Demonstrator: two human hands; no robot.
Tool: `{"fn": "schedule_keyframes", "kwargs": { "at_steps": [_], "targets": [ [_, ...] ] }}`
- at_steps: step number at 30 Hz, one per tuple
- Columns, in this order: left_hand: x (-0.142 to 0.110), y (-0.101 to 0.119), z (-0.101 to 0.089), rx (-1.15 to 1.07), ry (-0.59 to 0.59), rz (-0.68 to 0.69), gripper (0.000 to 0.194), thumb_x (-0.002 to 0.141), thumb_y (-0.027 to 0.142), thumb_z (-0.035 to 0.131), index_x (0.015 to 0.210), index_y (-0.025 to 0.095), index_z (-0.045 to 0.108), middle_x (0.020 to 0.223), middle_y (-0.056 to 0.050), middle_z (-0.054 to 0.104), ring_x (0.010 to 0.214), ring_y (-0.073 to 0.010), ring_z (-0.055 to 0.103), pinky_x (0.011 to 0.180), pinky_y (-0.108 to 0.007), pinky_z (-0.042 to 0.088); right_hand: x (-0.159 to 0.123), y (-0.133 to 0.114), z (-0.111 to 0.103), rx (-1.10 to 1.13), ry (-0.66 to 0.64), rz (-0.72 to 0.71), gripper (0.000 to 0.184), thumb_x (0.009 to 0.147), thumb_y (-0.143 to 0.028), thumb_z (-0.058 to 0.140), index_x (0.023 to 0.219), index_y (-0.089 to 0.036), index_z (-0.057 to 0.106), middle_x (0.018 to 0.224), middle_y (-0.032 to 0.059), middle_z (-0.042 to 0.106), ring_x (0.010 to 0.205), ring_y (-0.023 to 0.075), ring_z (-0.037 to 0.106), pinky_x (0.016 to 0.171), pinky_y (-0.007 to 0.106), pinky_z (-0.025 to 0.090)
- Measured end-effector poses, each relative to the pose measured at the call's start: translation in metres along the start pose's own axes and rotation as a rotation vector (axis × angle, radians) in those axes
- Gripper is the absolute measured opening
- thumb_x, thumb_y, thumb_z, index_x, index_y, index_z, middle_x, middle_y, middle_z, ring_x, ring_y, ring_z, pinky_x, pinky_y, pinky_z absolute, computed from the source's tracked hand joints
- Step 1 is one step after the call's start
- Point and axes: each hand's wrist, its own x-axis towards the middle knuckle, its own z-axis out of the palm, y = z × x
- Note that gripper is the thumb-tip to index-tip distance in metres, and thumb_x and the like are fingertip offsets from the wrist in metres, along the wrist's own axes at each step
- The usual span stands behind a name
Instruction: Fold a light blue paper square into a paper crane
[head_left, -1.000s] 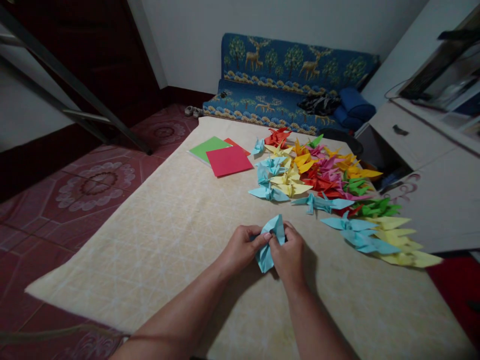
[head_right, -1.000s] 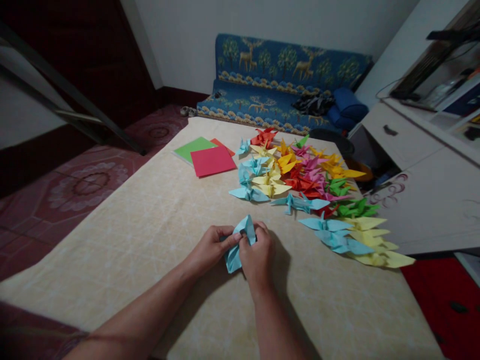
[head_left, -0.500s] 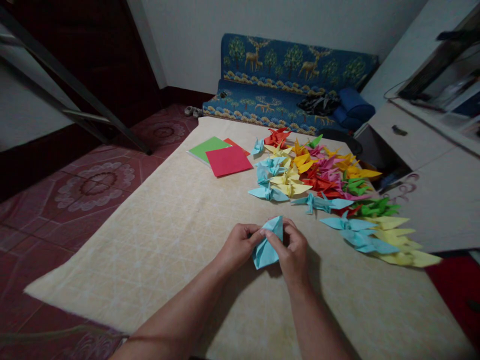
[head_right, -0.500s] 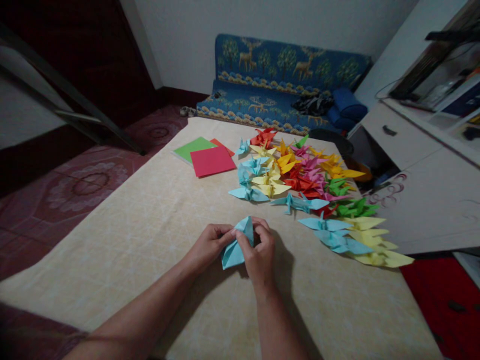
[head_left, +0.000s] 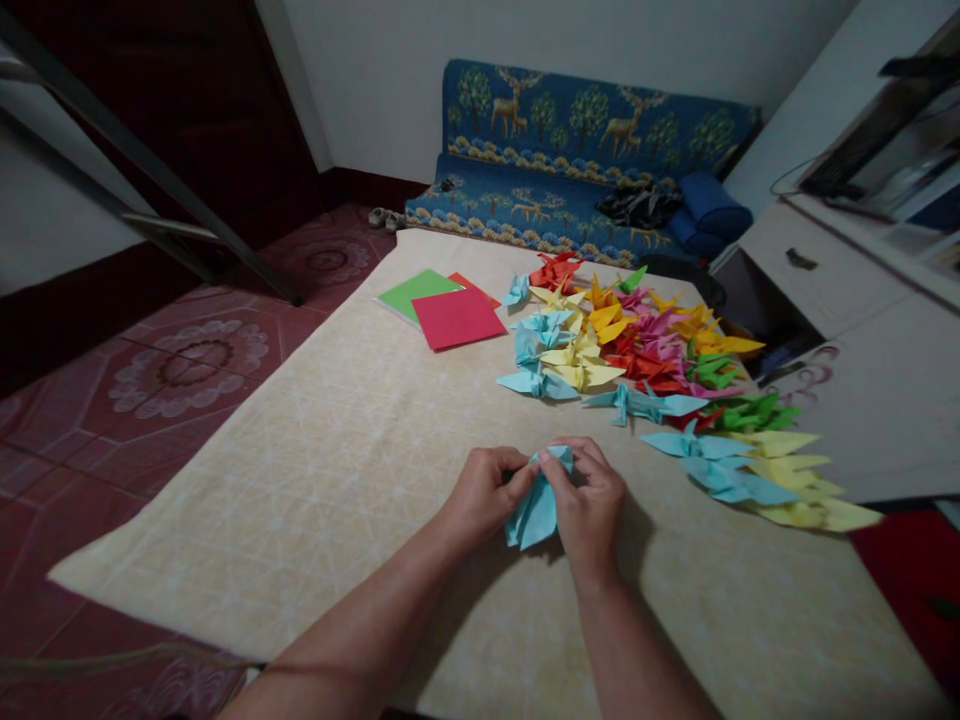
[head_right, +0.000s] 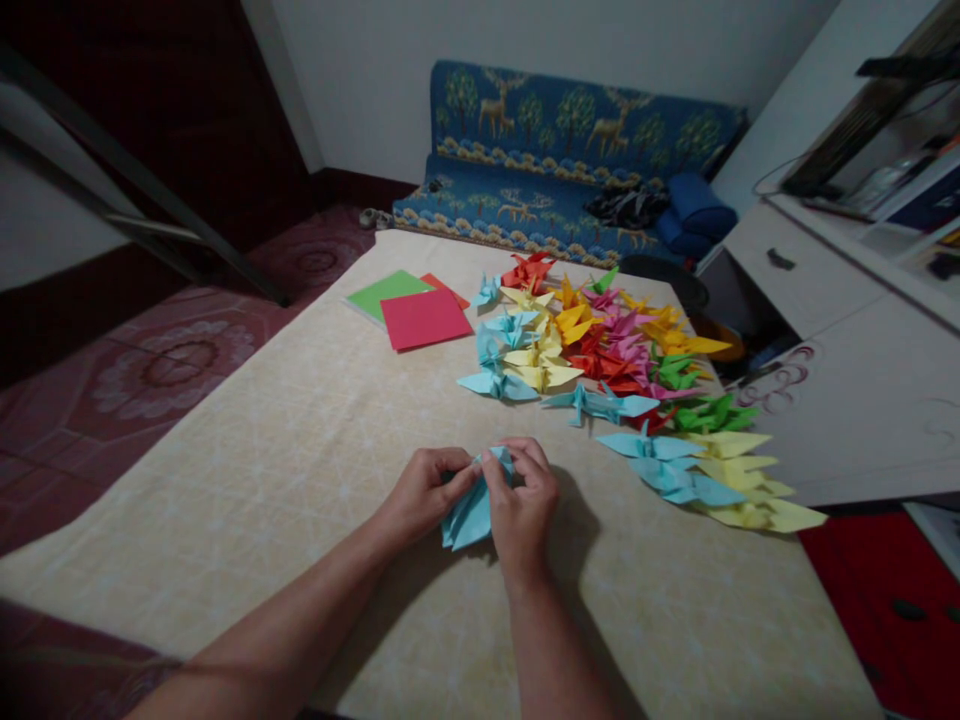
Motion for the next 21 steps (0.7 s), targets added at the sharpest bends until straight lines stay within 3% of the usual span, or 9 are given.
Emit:
{"fn": "schedule_keyframes", "kwargs": {
  "at_steps": [4,9,16,21],
  "targets": [
    [0.000,-0.001,0.001,-0.044,0.001,-0.058,0.037,0.079,0.039,0.058,0.054,0.012,0.062,0.052,0.001,0.046,0.051,-0.0092,0.037,0.048,-0.022,0.028,0.001,0.003,-0.001,0.023,-0.001,0.043,0.031,0.090,-0.030,0.049,0.066,-0.016,0.063,0.069,0.0024,0.060,0.063,0.0137,0.057,0.058,0.023,0.043],
    [0.001,-0.005,0.001,-0.171,-0.004,-0.127,0.032,0.074,0.039,0.065,0.080,0.008,0.074,0.066,-0.005,0.064,0.055,-0.0118,0.049,0.050,-0.022,0.037,0.001,0.006,-0.003,0.121,-0.077,0.120,0.033,0.092,-0.038,0.045,0.074,-0.017,0.063,0.067,0.0005,0.059,0.062,0.0130,0.056,0.058,0.023,0.043],
    [0.007,-0.004,-0.002,-0.336,0.242,-0.232,0.032,0.065,0.041,0.074,0.069,0.009,0.072,0.061,-0.004,0.064,0.052,-0.0109,0.050,0.049,-0.021,0.038,0.003,0.012,-0.003,0.247,-0.092,0.140,0.022,0.084,-0.037,0.058,0.089,-0.017,0.064,0.091,0.0060,0.064,0.085,0.0187,0.060,0.074,0.029,0.047],
    [0.007,-0.004,-0.003,-0.362,0.290,-0.206,0.028,0.064,0.038,0.076,0.071,0.011,0.073,0.063,-0.004,0.066,0.054,-0.0114,0.053,0.051,-0.022,0.039,0.004,0.012,-0.001,0.221,-0.092,0.095,0.015,0.080,-0.032,0.062,0.080,-0.017,0.066,0.090,0.0059,0.061,0.086,0.0188,0.060,0.073,0.028,0.048]
  ]
}}
